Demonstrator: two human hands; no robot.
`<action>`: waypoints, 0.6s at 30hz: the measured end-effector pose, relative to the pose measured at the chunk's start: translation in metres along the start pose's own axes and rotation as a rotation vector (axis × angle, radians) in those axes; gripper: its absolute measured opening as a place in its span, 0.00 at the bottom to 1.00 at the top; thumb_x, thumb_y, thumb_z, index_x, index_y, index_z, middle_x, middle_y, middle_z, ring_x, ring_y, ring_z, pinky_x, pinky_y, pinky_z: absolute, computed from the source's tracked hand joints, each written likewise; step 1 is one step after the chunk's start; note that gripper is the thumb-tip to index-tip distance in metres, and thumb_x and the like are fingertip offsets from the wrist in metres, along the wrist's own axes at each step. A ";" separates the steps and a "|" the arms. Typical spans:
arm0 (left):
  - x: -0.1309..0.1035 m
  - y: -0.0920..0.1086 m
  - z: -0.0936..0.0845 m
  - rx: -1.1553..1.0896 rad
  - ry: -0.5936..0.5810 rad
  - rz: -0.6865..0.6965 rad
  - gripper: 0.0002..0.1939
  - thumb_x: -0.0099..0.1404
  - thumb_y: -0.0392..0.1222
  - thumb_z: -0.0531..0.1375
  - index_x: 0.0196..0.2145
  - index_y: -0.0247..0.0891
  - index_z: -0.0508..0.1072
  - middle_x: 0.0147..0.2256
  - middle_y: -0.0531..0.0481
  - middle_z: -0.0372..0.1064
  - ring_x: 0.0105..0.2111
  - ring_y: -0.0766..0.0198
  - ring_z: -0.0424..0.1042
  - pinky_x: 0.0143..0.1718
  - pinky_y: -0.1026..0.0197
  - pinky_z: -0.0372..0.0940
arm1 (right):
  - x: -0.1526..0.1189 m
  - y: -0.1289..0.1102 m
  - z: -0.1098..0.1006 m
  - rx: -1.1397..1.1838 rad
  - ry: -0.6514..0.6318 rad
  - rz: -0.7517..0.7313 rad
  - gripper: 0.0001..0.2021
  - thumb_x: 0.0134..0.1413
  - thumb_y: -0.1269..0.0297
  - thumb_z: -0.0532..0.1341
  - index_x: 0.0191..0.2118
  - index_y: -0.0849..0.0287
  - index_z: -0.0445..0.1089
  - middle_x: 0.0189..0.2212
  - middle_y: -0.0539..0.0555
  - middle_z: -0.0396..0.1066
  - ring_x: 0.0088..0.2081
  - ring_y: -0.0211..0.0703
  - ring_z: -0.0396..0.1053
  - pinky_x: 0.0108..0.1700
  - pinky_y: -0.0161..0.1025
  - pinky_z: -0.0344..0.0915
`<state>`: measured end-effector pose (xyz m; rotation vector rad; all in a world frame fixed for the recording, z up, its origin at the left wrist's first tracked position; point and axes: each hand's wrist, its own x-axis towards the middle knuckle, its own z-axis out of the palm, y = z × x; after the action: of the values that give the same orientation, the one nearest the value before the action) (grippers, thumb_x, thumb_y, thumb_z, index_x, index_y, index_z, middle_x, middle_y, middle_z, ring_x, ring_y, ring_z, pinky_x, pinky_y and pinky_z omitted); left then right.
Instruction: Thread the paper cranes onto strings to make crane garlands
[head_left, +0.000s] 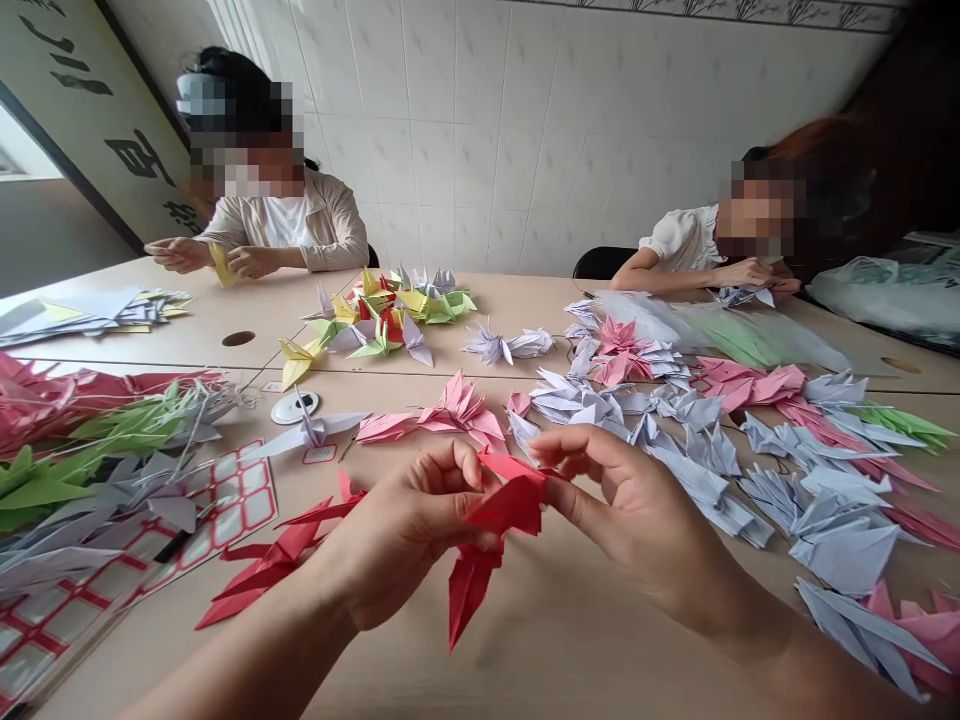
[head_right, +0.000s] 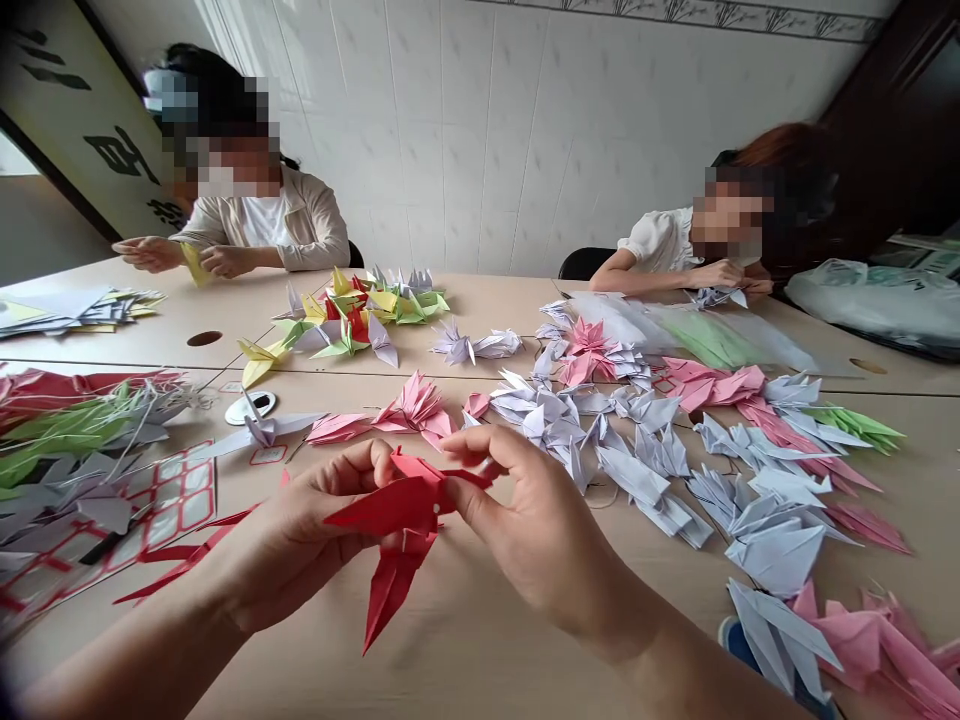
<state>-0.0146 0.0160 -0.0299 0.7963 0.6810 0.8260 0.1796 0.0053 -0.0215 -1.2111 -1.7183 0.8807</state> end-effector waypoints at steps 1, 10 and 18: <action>0.000 -0.001 0.001 0.015 0.013 0.041 0.11 0.58 0.29 0.64 0.27 0.37 0.63 0.27 0.52 0.72 0.25 0.68 0.71 0.29 0.66 0.67 | -0.001 0.000 0.000 -0.105 0.083 -0.079 0.06 0.57 0.64 0.62 0.41 0.52 0.69 0.39 0.49 0.71 0.42 0.42 0.70 0.46 0.39 0.67; -0.003 -0.006 0.008 0.215 0.068 0.293 0.12 0.62 0.32 0.62 0.36 0.41 0.60 0.30 0.54 0.71 0.32 0.68 0.70 0.35 0.66 0.64 | -0.010 -0.012 -0.003 -0.100 -0.117 0.016 0.14 0.58 0.61 0.61 0.50 0.45 0.64 0.47 0.47 0.71 0.43 0.40 0.70 0.44 0.37 0.69; -0.012 -0.005 0.017 0.427 0.111 0.255 0.11 0.63 0.33 0.60 0.37 0.42 0.61 0.35 0.54 0.69 0.35 0.66 0.69 0.35 0.64 0.65 | -0.010 -0.008 0.005 0.074 -0.070 0.062 0.15 0.54 0.63 0.65 0.49 0.48 0.68 0.43 0.51 0.75 0.46 0.44 0.73 0.48 0.40 0.70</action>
<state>-0.0057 -0.0017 -0.0221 1.2483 0.8819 0.9749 0.1739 -0.0073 -0.0184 -1.2019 -1.6963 1.0260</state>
